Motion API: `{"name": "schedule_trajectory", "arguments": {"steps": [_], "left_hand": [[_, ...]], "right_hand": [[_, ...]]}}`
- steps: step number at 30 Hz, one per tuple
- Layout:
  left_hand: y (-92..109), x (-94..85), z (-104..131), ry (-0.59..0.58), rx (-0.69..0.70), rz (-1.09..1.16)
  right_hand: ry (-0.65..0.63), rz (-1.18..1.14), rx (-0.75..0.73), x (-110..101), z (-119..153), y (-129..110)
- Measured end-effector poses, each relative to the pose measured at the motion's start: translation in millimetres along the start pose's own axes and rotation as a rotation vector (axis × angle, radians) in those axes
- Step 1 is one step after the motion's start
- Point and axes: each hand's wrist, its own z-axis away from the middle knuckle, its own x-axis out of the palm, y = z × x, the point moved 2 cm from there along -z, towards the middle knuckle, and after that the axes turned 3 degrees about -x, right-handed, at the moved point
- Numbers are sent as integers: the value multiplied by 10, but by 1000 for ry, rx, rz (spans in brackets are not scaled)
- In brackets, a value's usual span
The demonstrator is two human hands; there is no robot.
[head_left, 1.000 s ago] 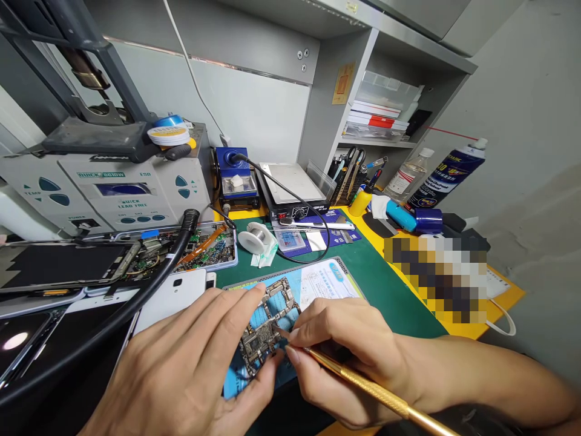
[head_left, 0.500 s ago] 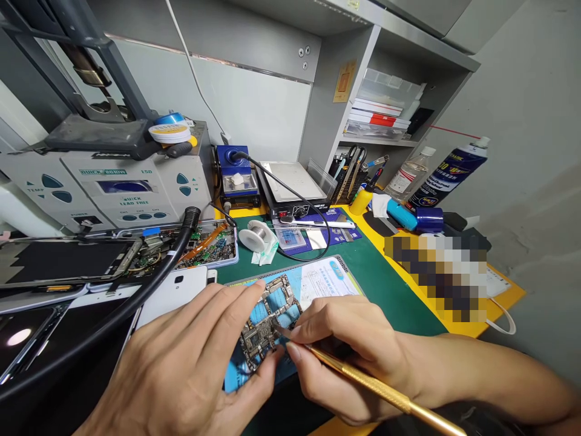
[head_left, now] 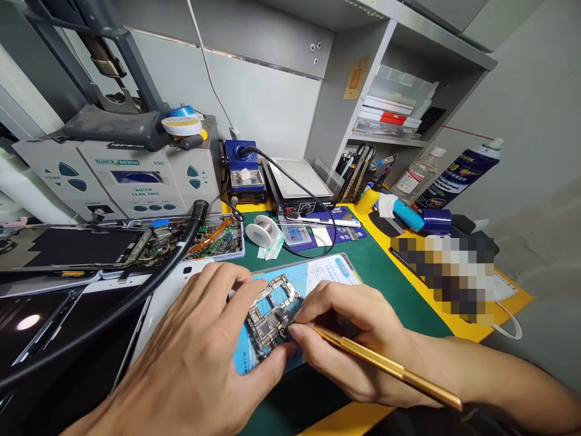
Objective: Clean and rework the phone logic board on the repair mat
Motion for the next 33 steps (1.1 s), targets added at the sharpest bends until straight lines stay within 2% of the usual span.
{"name": "schedule_trajectory", "arguments": {"steps": [4,11,33], "left_hand": [[-9,10,11,8,-7,-13],[76,-81,-49,17,66,-61],[97,-104,-57,31,79,-93]], "right_hand": [[-52,-9,30,-29,-31,-12],[-31,31,-137,34,-17,23],[-76,103,-151,30,-26,0]]}}
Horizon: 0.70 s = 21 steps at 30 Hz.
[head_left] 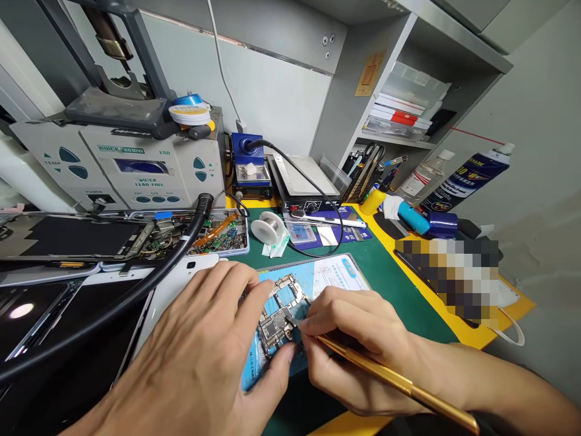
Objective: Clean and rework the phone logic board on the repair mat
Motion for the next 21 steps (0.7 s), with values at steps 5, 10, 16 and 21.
{"name": "schedule_trajectory", "arguments": {"steps": [5,10,16,21], "left_hand": [[-4,11,-8,-1,-16,-10],[-3,13,-2,7,-3,-21],[-4,13,6,-13,-18,-8],[-5,8,8,-10,-23,5]], "right_hand": [[32,-5,2,18,16,18],[24,-30,21,49,36,48],[35,-56,-12,37,38,43],[29,-58,9,42,32,40]]}}
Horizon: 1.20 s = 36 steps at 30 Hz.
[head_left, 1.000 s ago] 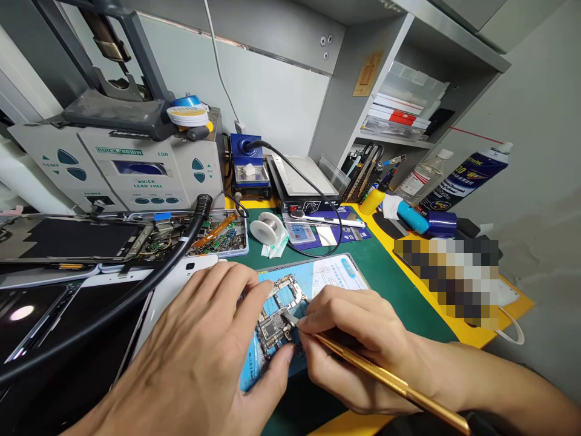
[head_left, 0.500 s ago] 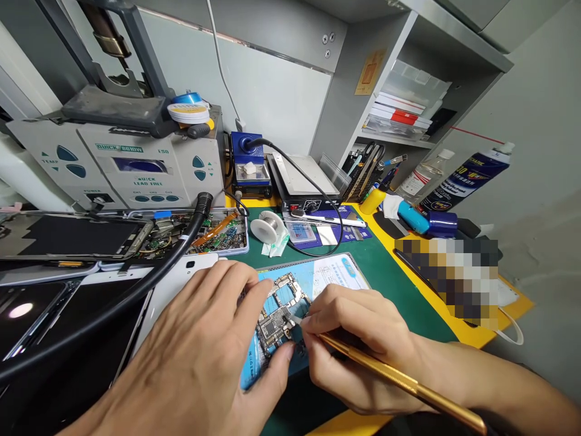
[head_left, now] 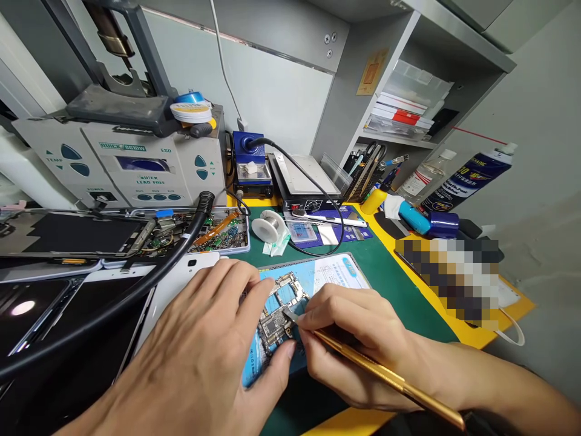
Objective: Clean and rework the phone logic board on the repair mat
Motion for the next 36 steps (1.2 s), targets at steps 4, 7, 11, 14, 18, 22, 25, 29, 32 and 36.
{"name": "schedule_trajectory", "arguments": {"steps": [4,7,11,14,18,22,25,29,32,36], "left_hand": [[5,6,-7,1,1,12],[5,10,-11,7,4,14],[2,5,-4,0,11,16],[-2,0,1,-2,2,23],[-2,1,0,-3,-1,20],[2,-2,5,5,7,28],[1,-3,9,2,11,20],[-2,-5,3,6,13,23],[3,-10,-1,20,13,25],[13,-15,-1,30,12,26]], "right_hand": [[10,-15,-18,2,-1,-2],[21,-26,-2,3,-4,6],[13,-29,-7,6,-10,1],[32,-40,5,-6,-10,-7],[5,-31,28,-18,-16,-14],[13,-53,8,-13,-21,-13],[18,-48,35,-3,-20,-1],[18,-62,15,2,-14,-10],[16,-63,30,-2,-6,-1],[14,-53,24,-9,2,19]]}}
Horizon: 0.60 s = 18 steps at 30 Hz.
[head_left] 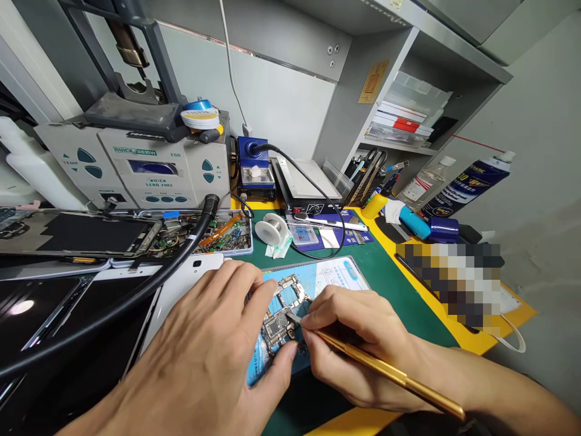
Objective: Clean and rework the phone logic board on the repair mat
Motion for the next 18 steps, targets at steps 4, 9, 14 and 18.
{"name": "schedule_trajectory", "arguments": {"steps": [4,9,14,18], "left_hand": [[-4,2,3,0,-4,-1],[-11,7,2,-17,-6,4],[-16,7,-5,-10,-8,3],[-21,16,-4,-20,-18,-6]], "right_hand": [[1,5,11,-9,2,3],[-10,6,14,-10,-9,-14],[14,42,54,3,13,0],[10,25,48,0,19,-7]]}}
